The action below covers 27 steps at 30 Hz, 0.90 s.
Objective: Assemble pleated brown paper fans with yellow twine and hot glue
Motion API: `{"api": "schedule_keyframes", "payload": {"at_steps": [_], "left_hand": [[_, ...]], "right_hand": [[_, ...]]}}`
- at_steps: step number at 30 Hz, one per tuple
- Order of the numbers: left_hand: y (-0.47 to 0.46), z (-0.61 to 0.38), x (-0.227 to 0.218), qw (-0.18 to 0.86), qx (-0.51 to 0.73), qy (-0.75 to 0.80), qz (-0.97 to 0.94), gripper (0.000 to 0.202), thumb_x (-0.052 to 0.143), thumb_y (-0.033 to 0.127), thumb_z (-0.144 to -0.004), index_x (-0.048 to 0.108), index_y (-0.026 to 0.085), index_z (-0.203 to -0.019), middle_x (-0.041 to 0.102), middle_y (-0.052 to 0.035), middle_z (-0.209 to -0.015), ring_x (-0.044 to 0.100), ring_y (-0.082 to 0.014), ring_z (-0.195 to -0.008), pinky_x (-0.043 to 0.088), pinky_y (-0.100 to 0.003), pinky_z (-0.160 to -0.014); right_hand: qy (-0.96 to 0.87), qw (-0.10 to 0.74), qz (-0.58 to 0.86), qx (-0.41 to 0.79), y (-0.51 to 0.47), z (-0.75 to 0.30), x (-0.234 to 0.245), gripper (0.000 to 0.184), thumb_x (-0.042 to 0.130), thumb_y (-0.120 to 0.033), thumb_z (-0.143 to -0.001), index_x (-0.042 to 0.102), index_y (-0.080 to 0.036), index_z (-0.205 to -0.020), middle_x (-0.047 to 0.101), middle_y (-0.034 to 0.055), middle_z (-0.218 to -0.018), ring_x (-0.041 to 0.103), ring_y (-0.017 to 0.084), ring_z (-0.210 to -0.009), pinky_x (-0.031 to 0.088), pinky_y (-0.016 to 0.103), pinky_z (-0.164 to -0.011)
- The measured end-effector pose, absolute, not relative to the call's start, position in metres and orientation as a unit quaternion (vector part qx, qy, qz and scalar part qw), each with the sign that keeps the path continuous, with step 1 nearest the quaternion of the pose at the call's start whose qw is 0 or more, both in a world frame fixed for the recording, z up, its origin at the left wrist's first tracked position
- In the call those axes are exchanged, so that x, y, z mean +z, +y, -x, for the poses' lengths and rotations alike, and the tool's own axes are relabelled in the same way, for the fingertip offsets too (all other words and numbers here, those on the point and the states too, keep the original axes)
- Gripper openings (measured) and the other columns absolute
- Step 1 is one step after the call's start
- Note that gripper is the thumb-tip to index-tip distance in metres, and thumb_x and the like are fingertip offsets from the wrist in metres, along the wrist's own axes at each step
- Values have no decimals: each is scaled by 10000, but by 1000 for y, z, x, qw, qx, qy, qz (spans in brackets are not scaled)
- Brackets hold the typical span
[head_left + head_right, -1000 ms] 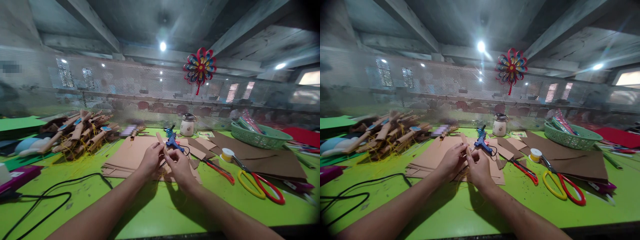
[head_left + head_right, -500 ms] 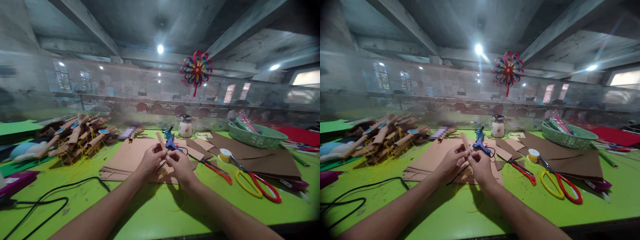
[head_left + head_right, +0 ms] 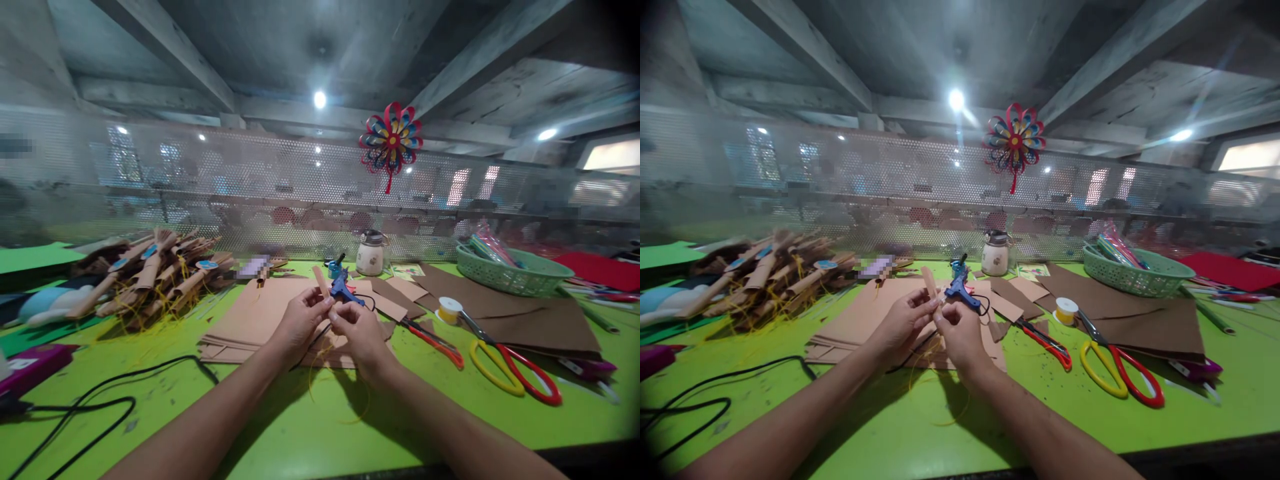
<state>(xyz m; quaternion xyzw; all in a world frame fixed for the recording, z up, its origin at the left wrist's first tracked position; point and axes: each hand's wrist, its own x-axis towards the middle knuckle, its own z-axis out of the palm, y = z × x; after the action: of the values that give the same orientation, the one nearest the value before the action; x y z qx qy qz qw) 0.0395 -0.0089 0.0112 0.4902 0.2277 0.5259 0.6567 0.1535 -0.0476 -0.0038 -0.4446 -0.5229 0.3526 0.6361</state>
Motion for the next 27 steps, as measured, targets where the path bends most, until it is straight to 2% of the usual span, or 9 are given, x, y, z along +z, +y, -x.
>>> {"api": "schedule_keyframes", "payload": {"at_steps": [4,11,20,24,27], "left_hand": [[-10,-38,13,690,498,168,-498,320,736,191,-681,646,125,-981,642,-75,-907,608,-175,-841,466,-309,-807],[-7,-33,12,682,506,199,-490,221,685,290,-751,658,114,-881,636,-65,-809,600,-151,-754,479,-275,-711],[-4,-38,8,629,536,258,-501,274,733,353,-687,634,121,-793,633,-43,-771,600,-150,-740,475,-272,-711],[-3,-39,5,631,539,249,-500,268,731,352,-686,624,128,-787,622,-32,-764,590,-146,-731,473,-276,-710],[-2,-39,4,632,527,239,-516,253,725,344,-691,624,127,-771,617,-35,-752,586,-151,-725,467,-270,-685]], "right_hand": [[-515,639,450,352,-46,-156,-3,212,677,-333,-659,608,-135,-691,578,5,-597,489,129,-561,398,266,-557],[-514,639,440,367,-51,-151,0,225,684,-348,-672,595,-141,-671,561,-7,-603,476,120,-567,382,255,-559],[-529,626,432,376,-55,-146,2,299,686,-428,-692,602,-143,-662,530,-18,-585,439,109,-547,368,239,-525],[-531,621,444,367,-50,-148,-1,356,637,-465,-741,549,-164,-573,459,-35,-519,398,107,-510,326,237,-491],[-540,609,466,347,-48,-150,-1,405,608,-469,-764,501,-173,-508,458,-31,-488,397,109,-499,314,245,-501]]}}
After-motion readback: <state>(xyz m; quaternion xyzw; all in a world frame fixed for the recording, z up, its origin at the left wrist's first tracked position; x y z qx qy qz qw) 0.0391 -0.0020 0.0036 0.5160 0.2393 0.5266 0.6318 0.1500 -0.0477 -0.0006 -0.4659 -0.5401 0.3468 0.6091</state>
